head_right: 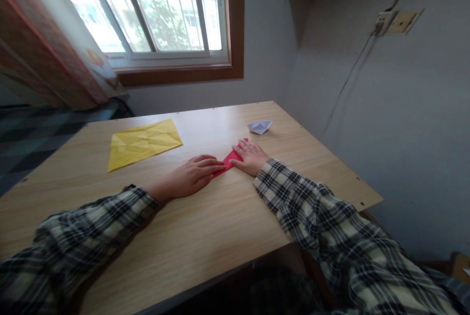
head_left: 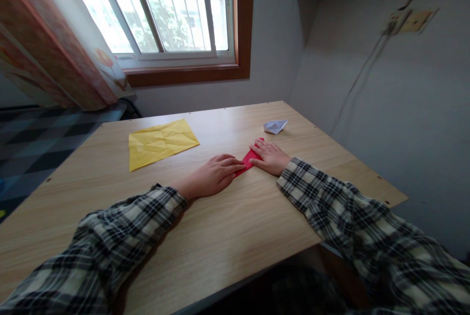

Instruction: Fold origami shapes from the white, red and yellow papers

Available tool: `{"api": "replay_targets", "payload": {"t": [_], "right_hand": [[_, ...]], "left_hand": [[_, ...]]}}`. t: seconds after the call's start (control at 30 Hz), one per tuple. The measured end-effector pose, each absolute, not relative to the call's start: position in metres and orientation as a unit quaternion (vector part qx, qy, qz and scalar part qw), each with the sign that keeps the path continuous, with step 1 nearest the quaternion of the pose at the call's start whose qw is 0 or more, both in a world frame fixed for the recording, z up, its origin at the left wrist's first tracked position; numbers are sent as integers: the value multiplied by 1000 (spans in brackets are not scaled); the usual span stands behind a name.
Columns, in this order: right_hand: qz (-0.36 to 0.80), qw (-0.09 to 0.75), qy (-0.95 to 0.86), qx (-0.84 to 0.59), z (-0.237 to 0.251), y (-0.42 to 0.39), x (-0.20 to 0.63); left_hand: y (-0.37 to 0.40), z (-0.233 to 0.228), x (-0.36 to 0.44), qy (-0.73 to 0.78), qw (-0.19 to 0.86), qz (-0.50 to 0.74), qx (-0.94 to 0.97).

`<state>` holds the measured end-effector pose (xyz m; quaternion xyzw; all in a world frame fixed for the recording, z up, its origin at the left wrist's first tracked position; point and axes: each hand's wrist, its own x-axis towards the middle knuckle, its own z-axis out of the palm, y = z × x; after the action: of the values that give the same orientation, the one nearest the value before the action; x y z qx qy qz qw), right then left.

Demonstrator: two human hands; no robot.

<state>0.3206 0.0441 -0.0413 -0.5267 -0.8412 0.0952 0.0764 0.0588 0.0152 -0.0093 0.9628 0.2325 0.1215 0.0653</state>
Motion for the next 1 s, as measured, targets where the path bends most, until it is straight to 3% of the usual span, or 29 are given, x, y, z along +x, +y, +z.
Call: {"api": "replay_targets", "payload": {"t": [0.2, 0.7, 1.0], "right_hand": [[117, 39, -802, -584, -27, 41, 318], [91, 94, -765, -630, -35, 52, 325], [79, 73, -781, -615, -30, 43, 324]], "left_hand": [[16, -9, 58, 232, 67, 118, 963], [16, -10, 58, 228, 51, 124, 964], [13, -13, 57, 256, 21, 115, 960]]}}
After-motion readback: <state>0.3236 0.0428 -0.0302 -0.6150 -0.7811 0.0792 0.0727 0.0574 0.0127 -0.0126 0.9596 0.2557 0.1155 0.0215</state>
